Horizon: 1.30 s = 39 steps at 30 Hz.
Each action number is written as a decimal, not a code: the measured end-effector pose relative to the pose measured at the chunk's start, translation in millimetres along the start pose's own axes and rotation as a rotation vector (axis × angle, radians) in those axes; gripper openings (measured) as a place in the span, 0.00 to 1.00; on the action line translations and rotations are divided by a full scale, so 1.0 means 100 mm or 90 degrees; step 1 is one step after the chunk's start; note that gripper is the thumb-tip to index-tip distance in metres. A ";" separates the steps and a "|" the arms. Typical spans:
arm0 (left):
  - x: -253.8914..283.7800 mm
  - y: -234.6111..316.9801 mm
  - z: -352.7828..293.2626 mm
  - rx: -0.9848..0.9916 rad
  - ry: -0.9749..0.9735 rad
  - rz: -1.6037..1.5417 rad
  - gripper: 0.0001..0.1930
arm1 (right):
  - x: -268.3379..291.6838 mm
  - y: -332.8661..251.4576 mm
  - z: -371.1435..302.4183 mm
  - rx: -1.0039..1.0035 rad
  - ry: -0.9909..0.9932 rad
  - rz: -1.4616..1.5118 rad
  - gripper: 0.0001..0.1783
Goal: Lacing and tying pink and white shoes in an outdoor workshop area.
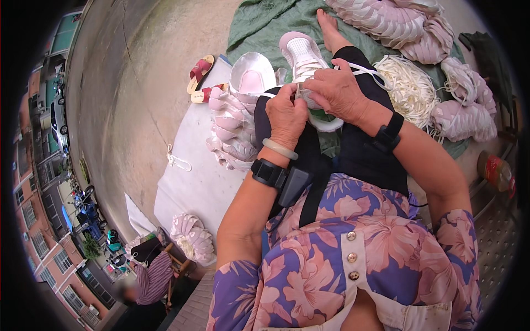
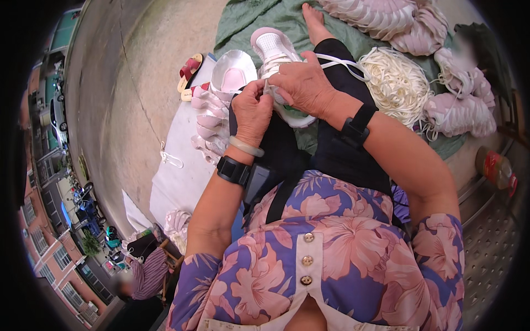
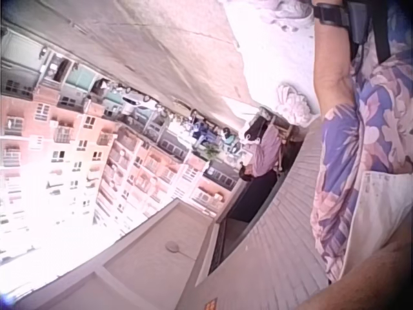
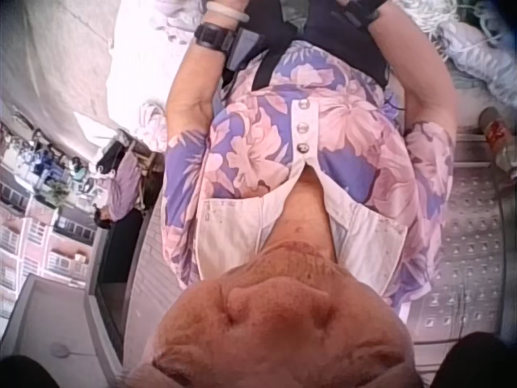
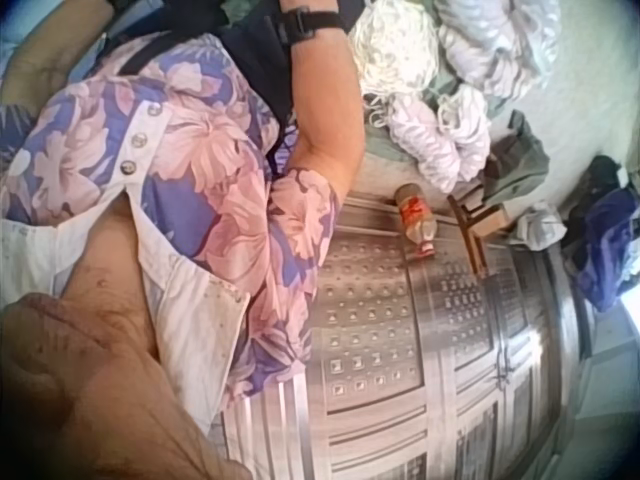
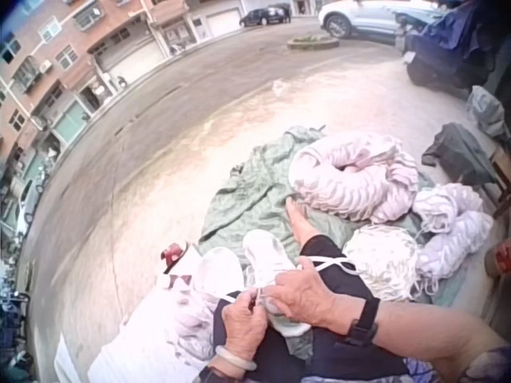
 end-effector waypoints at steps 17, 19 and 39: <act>0.01 0.11 -0.06 -0.098 0.005 0.055 0.13 | 1.11 0.40 -0.93 -0.078 -0.112 -0.127 0.07; 0.01 0.13 -0.06 -0.115 0.011 0.056 0.12 | 1.60 0.74 -1.36 -0.173 -0.129 -0.195 0.07; -0.02 -0.03 0.03 0.160 -0.004 -0.096 0.10 | 0.39 0.27 -0.35 -0.203 -0.040 0.095 0.16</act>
Point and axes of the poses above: each hand's wrist, its own z-axis towards the middle knuckle, its own x-axis out of the back of the hand, y = z × x, the point moved 6 cm from there along z, towards the middle knuckle, and after that the axes turned 15 degrees about y, right-handed, at the moved point
